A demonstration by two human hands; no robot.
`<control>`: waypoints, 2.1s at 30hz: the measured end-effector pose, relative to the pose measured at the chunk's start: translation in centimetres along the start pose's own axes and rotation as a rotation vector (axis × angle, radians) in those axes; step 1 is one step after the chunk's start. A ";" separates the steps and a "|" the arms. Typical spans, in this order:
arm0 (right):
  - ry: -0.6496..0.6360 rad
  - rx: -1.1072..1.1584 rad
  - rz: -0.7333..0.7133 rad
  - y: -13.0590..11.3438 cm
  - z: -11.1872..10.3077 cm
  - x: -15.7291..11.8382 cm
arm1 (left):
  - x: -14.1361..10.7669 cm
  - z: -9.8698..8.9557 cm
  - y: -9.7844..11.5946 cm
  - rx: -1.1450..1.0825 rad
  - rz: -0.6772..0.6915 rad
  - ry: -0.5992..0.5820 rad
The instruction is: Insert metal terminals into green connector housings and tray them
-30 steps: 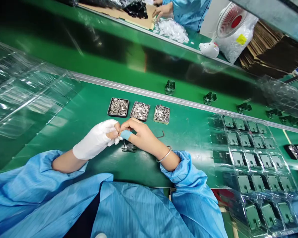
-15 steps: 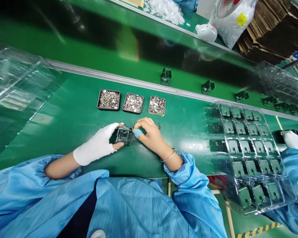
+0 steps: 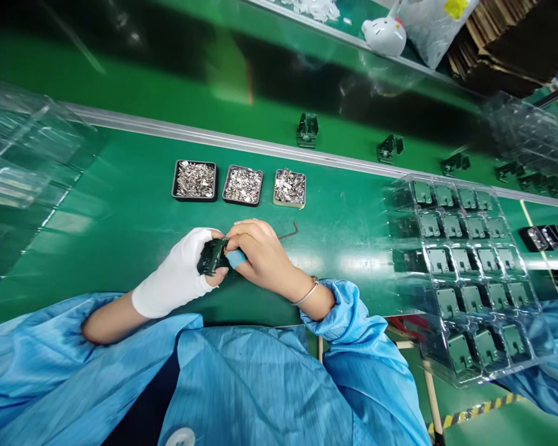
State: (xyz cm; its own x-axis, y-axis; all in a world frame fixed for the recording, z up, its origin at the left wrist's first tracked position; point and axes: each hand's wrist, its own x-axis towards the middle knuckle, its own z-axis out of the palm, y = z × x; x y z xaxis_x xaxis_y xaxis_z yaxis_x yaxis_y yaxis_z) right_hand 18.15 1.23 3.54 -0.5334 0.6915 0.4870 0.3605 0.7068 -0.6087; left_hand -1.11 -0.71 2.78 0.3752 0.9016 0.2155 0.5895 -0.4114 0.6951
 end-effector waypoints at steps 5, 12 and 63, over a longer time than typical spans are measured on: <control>-0.043 0.028 0.125 -0.2 0.1 -0.1 | -0.1 0.2 -0.1 0.038 0.066 0.027; -0.058 0.048 0.164 -0.2 0.4 -0.2 | -0.2 -0.3 -0.2 -0.032 0.011 -0.049; -0.199 -0.234 0.491 4.4 -5.3 3.8 | 1.2 -1.7 -1.7 -0.289 -0.281 0.014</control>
State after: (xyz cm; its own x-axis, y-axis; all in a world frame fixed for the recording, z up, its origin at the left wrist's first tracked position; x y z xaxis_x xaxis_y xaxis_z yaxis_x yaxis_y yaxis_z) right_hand 21.77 7.77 5.99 -0.3862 0.9215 0.0419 0.7496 0.3399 -0.5680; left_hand -2.89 1.31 3.08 0.2170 0.9762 -0.0027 0.4412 -0.0956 0.8923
